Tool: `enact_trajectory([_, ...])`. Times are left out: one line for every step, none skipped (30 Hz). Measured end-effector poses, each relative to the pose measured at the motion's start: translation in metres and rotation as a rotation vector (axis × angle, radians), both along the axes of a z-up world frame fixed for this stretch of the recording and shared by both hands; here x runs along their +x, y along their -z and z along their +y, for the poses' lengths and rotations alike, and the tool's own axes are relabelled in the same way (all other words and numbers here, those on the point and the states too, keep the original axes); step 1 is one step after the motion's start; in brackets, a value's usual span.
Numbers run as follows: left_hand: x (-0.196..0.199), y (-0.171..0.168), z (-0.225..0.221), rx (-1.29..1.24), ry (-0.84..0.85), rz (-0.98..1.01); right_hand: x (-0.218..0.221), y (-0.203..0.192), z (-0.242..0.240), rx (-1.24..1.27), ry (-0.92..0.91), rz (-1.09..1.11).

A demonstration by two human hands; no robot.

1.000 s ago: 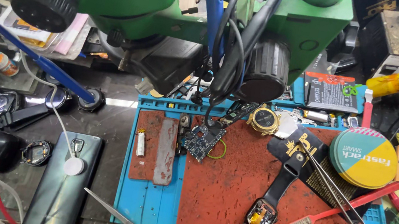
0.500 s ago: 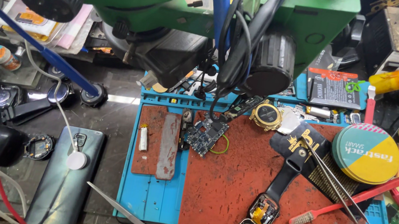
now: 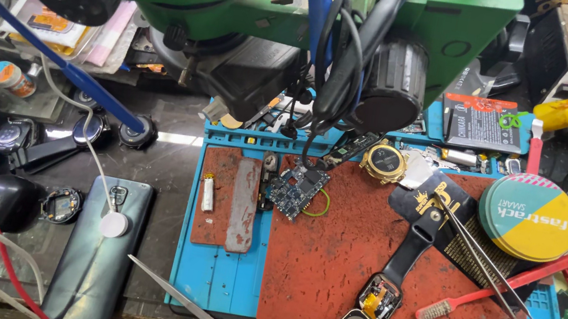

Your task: The person uses tweezers to position a component inside a smartwatch and applies adhesive from a tube to the edge of the casing before pressing the screen back into place.

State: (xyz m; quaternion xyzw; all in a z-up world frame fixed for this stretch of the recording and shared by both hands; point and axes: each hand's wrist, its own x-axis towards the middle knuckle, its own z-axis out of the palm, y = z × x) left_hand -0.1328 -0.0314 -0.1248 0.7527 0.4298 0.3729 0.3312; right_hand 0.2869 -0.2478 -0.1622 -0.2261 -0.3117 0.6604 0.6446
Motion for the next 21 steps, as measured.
enact_trajectory([-0.001, -0.001, 0.004, 0.045, 0.010, -0.007, -0.004, -0.010, 0.000, 0.072, 0.141, -0.048])
enact_trajectory([0.000, -0.005, 0.008, 0.092, 0.018, -0.016, -0.005, -0.013, 0.003, 0.073, 0.142, -0.048])
enact_trajectory([0.001, -0.012, 0.014, 0.139, 0.021, -0.022, -0.003, -0.014, 0.006, -0.016, 0.216, -0.046])
enact_trajectory([0.003, -0.025, 0.022, 0.170, 0.017, -0.032, 0.002, -0.013, 0.008, -0.105, 0.288, -0.043])
enact_trajectory([0.004, -0.041, 0.028, 0.198, 0.006, -0.033, 0.011, -0.012, 0.014, -0.106, 0.287, -0.043])
enact_trajectory([0.008, -0.060, 0.033, 0.197, 0.005, -0.032, 0.021, -0.014, 0.023, 0.021, 0.343, -0.269])
enact_trajectory([0.011, -0.079, 0.034, 0.278, -0.096, 0.078, 0.026, -0.018, 0.032, 0.149, 0.396, -0.495])
enact_trajectory([0.015, -0.097, 0.037, 0.357, -0.197, 0.189, 0.024, -0.030, 0.032, 0.149, 0.393, -0.494])
enact_trajectory([0.020, -0.110, 0.042, 0.356, -0.198, 0.189, 0.018, -0.051, 0.024, -0.067, 0.456, -0.524])
enact_trajectory([0.023, -0.120, 0.046, 0.338, -0.214, 0.227, 0.011, -0.070, 0.022, -0.285, 0.517, -0.551])
enact_trajectory([0.026, -0.128, 0.050, 0.321, -0.228, 0.263, 0.004, -0.084, 0.030, -0.285, 0.518, -0.552])
enact_trajectory([0.030, -0.132, 0.052, 0.321, -0.227, 0.261, -0.003, -0.095, 0.041, -0.270, 0.609, -0.827])
enact_trajectory([0.034, -0.135, 0.052, 0.330, -0.247, 0.302, -0.009, -0.106, 0.050, -0.254, 0.696, -1.102])
enact_trajectory([0.037, -0.137, 0.053, 0.340, -0.266, 0.343, -0.015, -0.115, 0.058, -0.255, 0.696, -1.104])
enact_trajectory([0.039, -0.138, 0.054, 0.340, -0.269, 0.342, -0.019, -0.122, 0.066, -0.290, 0.710, -1.055])
enact_trajectory([0.040, -0.139, 0.055, 0.329, -0.263, 0.372, -0.023, -0.127, 0.073, -0.324, 0.723, -1.005])
enact_trajectory([0.040, -0.139, 0.055, 0.317, -0.259, 0.402, -0.025, -0.130, 0.077, -0.323, 0.720, -1.004])
enact_trajectory([0.040, -0.139, 0.056, 0.316, -0.262, 0.404, -0.026, -0.131, 0.082, -0.361, 0.714, -1.071])
enact_trajectory([0.039, -0.140, 0.057, 0.306, -0.248, 0.398, -0.026, -0.132, 0.084, -0.401, 0.709, -1.137])
enact_trajectory([0.039, -0.140, 0.058, 0.296, -0.233, 0.393, -0.025, -0.134, 0.086, -0.402, 0.706, -1.137])
enact_trajectory([0.038, -0.140, 0.058, 0.294, -0.233, 0.394, -0.024, -0.136, 0.087, -0.350, 0.653, -1.190])
